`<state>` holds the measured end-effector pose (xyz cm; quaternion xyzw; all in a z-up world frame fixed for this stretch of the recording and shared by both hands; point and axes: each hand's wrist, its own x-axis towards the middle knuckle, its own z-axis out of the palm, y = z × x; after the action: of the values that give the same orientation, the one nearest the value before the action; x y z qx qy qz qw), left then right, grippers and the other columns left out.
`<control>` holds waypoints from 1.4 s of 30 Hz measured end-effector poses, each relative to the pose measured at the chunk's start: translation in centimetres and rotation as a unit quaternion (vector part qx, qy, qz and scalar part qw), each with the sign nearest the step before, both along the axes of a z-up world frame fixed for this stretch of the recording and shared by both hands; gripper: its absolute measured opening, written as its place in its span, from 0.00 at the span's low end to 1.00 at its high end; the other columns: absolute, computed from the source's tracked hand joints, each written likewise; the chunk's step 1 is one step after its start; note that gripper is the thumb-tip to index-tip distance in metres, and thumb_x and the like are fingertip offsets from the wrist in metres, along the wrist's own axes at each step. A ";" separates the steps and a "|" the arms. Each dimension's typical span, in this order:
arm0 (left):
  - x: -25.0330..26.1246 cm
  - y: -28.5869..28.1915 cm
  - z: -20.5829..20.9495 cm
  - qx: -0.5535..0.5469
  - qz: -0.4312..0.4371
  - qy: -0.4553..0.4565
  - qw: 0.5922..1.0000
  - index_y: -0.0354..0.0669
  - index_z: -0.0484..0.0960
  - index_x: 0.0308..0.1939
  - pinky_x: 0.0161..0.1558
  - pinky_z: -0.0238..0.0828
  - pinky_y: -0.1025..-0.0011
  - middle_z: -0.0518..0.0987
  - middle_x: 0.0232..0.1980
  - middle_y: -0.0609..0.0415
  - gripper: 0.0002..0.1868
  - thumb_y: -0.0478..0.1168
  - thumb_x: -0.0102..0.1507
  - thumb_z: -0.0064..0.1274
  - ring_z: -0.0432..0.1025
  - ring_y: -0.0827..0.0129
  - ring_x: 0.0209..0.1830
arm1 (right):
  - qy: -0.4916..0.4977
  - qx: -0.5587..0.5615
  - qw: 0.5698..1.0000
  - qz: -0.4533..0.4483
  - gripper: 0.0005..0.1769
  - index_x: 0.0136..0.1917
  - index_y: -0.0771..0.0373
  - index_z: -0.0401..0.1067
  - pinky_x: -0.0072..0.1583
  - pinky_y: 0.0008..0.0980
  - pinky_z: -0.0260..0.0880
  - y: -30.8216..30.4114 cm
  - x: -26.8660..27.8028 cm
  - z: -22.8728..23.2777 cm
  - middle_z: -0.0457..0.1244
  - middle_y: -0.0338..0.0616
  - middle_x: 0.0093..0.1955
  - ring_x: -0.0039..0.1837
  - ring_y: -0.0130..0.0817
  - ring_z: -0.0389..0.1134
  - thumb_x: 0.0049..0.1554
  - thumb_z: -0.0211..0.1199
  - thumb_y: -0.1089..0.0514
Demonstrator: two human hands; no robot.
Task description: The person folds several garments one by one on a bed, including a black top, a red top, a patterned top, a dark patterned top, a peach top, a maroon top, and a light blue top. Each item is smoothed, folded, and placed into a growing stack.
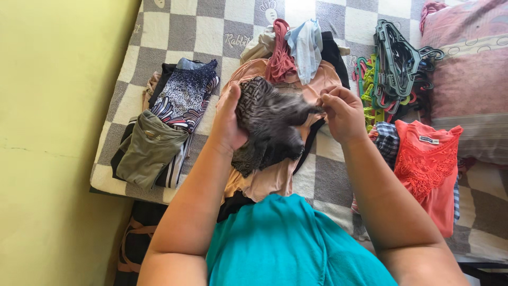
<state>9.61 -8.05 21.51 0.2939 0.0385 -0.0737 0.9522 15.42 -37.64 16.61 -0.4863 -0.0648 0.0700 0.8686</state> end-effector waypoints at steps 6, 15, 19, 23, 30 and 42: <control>-1.3 -0.6 0.2 0.089 -0.192 0.023 0.977 0.34 0.74 0.60 0.50 0.80 0.57 0.82 0.50 0.46 0.25 0.29 0.58 0.57 0.80 0.58 0.46 | -0.035 -0.109 0.990 0.084 0.09 0.57 0.66 0.72 0.60 0.28 0.70 2.2 -1.0 3.0 0.68 0.42 0.54 0.56 0.28 0.69 0.65 0.61 0.60; -0.1 0.5 -3.6 0.293 -0.242 -0.090 0.921 0.32 0.79 0.56 0.51 0.74 0.71 0.82 0.49 0.53 0.19 0.27 0.60 0.51 0.75 0.73 0.46 | -0.117 -0.482 0.846 0.198 0.29 0.63 0.61 0.72 0.53 0.28 0.72 7.1 -2.2 9.3 0.71 0.40 0.50 0.51 0.29 0.72 0.49 0.74 0.57; 0.1 0.7 -6.2 0.370 -0.161 -0.094 0.910 0.36 0.82 0.55 0.52 0.72 0.75 0.82 0.49 0.55 0.20 0.27 0.59 0.48 0.74 0.76 0.46 | -0.175 -0.555 0.795 0.172 0.19 0.56 0.65 0.77 0.51 0.30 0.70 7.1 -2.5 11.4 0.71 0.43 0.46 0.47 0.29 0.72 0.52 0.73 0.60; 0.3 0.8 -8.2 0.282 -0.059 -0.114 0.951 0.36 0.80 0.42 0.63 0.67 0.72 0.82 0.58 0.52 0.09 0.30 0.58 0.52 0.75 0.72 0.60 | -0.251 -0.448 0.837 0.189 0.11 0.51 0.69 0.79 0.50 0.28 0.68 6.2 -2.8 13.7 0.69 0.45 0.45 0.47 0.31 0.69 0.53 0.70 0.68; -1.1 -0.5 -10.8 0.796 -0.120 -0.037 0.593 0.49 0.81 0.51 0.52 0.69 0.60 0.82 0.49 0.49 0.17 0.44 0.59 0.64 0.76 0.56 0.50 | -0.202 -0.171 0.957 0.120 0.17 0.52 0.69 0.78 0.55 0.28 0.72 0.9 -2.1 16.7 0.69 0.52 0.54 0.54 0.34 0.71 0.55 0.58 0.81; 0.5 6.4 -1.7 0.376 -0.053 -0.205 0.902 0.48 0.78 0.50 0.62 0.66 0.70 0.73 0.51 0.56 0.17 0.27 0.61 0.62 0.69 0.69 0.56 | -0.092 -0.072 0.986 -0.118 0.13 0.56 0.81 0.77 0.67 0.39 0.72 -9.8 1.4 13.5 0.70 0.59 0.55 0.57 0.44 0.71 0.62 0.55 0.71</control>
<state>10.09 -1.67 19.83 0.6400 -0.1488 -0.0426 0.7526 16.83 -47.40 30.15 -0.5560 -0.0813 -0.0732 0.8240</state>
